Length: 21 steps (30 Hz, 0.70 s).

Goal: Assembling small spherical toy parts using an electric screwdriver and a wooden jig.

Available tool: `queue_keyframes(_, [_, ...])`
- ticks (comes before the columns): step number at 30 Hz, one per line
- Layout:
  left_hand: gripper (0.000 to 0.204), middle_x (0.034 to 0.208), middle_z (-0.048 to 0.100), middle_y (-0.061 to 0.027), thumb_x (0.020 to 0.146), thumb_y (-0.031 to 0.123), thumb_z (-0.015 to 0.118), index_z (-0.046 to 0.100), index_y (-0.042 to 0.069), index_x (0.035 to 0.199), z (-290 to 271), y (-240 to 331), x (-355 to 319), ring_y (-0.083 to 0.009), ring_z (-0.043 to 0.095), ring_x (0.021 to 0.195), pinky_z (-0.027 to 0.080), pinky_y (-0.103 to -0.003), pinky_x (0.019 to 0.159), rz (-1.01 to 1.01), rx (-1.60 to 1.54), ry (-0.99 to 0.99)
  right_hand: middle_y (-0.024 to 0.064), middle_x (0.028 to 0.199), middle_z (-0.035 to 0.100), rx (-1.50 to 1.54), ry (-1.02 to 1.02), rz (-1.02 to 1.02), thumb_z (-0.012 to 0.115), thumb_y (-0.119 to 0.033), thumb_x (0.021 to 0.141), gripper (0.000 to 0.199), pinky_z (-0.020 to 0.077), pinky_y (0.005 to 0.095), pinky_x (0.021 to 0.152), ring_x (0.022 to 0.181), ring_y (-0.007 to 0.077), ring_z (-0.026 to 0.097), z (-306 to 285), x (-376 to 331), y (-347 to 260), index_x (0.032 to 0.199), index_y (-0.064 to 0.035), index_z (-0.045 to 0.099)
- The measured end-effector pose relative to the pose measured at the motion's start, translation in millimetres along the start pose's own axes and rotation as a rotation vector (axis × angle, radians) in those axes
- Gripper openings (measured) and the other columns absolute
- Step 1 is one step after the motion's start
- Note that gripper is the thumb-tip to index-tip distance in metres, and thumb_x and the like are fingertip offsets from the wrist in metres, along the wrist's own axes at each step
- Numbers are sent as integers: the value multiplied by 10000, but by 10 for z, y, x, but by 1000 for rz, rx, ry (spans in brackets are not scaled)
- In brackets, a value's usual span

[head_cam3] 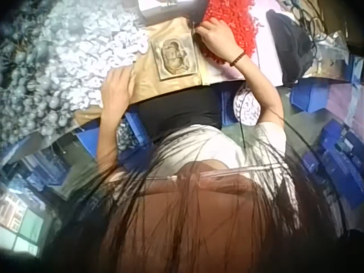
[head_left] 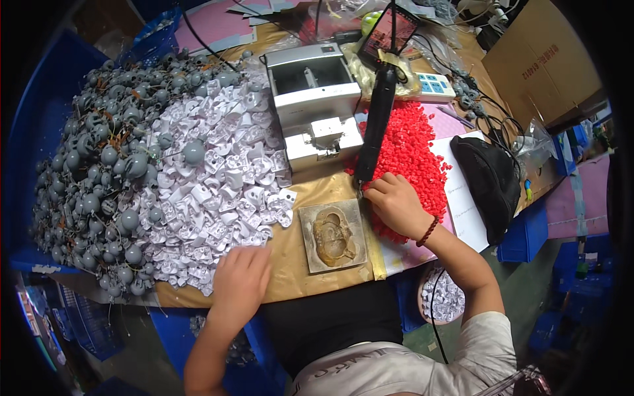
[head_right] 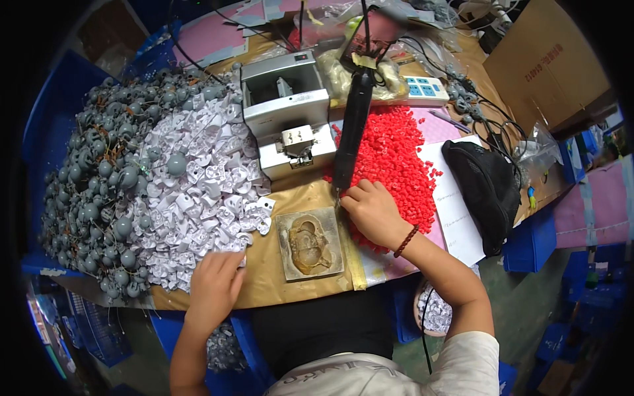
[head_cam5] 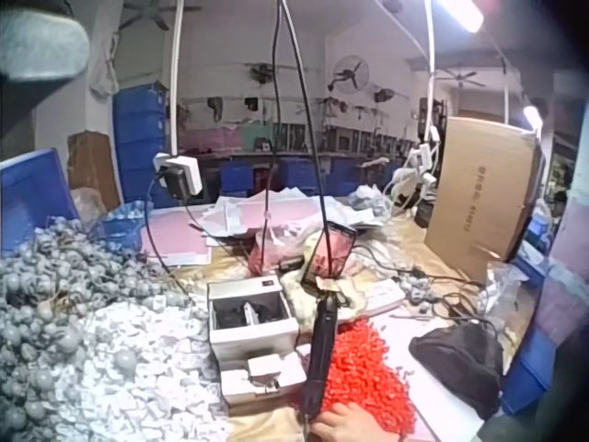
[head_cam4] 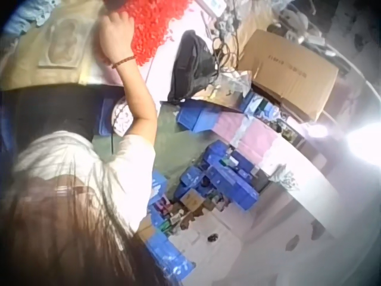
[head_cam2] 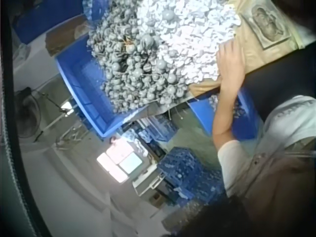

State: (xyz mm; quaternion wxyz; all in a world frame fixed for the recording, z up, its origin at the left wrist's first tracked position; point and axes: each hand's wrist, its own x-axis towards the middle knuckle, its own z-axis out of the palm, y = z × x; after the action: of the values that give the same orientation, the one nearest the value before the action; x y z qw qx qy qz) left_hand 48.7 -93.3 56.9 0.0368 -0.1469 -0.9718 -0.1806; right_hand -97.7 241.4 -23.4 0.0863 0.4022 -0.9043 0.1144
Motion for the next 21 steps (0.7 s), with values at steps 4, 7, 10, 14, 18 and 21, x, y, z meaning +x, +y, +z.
queue_keyframes(4, [317,952,610,-89,798,124,742,661,69,1100,588,31,501,-285,580,962,476,-405,765,6,273,21,62,899,618,-29,-2,5,656,-113,771,99,454,384,786,892,251,575,13,33,-17,867,-93,672])
queue_keyframes(7, [252,918,579,-75,803,124,684,651,86,1050,816,-91,607,-266,558,936,460,-391,743,42,389,-10,68,904,610,-9,10,29,689,-79,765,143,456,388,775,887,256,573,22,29,9,907,-94,686])
queue_keyframes(10, [190,900,570,-64,811,131,638,644,96,997,849,-184,607,-246,557,905,447,-382,730,106,388,-8,82,920,607,46,30,48,701,-39,762,180,468,398,766,881,269,584,-23,22,26,936,-82,683])
queue_keyframes(14, [208,949,586,-74,773,105,688,650,81,976,702,-165,579,-265,570,937,468,-398,777,156,221,31,122,947,610,267,78,151,687,10,779,162,507,417,766,900,309,607,-166,57,19,936,-29,683])
queue_keyframes(18, [272,1054,600,-103,744,96,784,663,60,985,540,19,616,-310,566,1005,482,-411,873,87,-108,118,135,984,617,541,121,237,689,103,788,262,541,366,809,915,299,645,-399,61,-47,1032,10,706])
queue_keyframes(21, [308,1082,595,-106,754,108,814,676,64,1026,584,247,618,-327,550,1038,481,-416,897,75,-318,45,133,1030,637,598,175,188,681,101,819,279,546,354,794,927,276,663,-491,88,-131,1078,1,712])
